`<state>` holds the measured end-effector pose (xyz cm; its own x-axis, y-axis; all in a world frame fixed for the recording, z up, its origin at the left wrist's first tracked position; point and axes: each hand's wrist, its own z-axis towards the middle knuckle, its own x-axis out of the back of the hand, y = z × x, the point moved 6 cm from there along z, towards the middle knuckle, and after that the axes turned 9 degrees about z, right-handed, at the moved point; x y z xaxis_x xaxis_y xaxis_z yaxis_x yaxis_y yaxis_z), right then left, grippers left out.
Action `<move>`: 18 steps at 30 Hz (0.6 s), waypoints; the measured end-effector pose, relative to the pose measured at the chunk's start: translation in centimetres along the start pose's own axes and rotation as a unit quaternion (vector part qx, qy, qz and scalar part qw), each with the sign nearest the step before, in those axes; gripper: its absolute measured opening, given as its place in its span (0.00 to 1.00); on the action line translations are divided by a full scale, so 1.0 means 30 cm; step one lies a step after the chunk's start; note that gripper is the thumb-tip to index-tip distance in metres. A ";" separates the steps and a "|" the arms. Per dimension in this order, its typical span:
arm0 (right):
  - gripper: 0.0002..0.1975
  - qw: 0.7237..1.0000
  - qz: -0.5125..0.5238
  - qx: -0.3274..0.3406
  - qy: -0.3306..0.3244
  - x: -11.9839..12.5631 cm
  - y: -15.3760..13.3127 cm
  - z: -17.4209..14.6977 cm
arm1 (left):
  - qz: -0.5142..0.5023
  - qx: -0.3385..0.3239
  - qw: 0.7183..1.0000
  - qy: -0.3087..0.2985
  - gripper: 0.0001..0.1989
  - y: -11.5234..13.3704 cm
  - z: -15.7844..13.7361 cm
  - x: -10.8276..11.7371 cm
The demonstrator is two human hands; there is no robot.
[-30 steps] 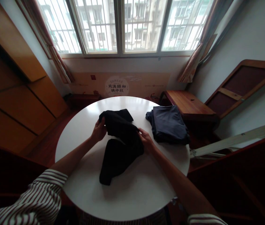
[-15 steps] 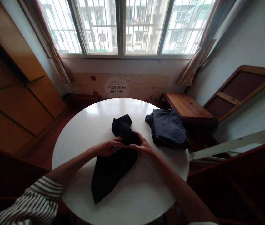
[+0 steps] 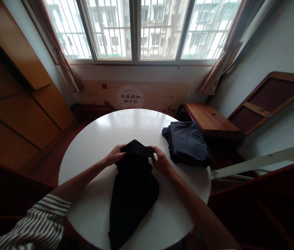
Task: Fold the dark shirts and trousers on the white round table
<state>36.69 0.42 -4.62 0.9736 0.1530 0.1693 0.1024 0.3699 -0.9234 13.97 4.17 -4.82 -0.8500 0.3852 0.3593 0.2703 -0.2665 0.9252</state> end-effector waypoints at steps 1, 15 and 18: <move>0.18 0.999 -0.025 0.021 0.021 0.008 -0.018 0.003 | 0.037 -0.014 0.999 0.037 0.13 0.015 -0.006 0.008; 0.15 0.980 0.185 -0.015 0.073 0.073 -0.320 0.046 | 0.152 -0.098 0.983 0.014 0.13 0.409 -0.097 0.323; 0.16 0.965 0.252 -0.015 0.076 0.068 -0.456 0.081 | 0.069 -0.101 0.991 0.056 0.11 0.507 -0.111 0.416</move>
<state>36.79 -2.10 9.21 0.9196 0.1693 -0.3545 -0.3884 0.2565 -0.8851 5.96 1.98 13.33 -0.8595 0.2347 0.4540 0.3011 -0.4853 0.8209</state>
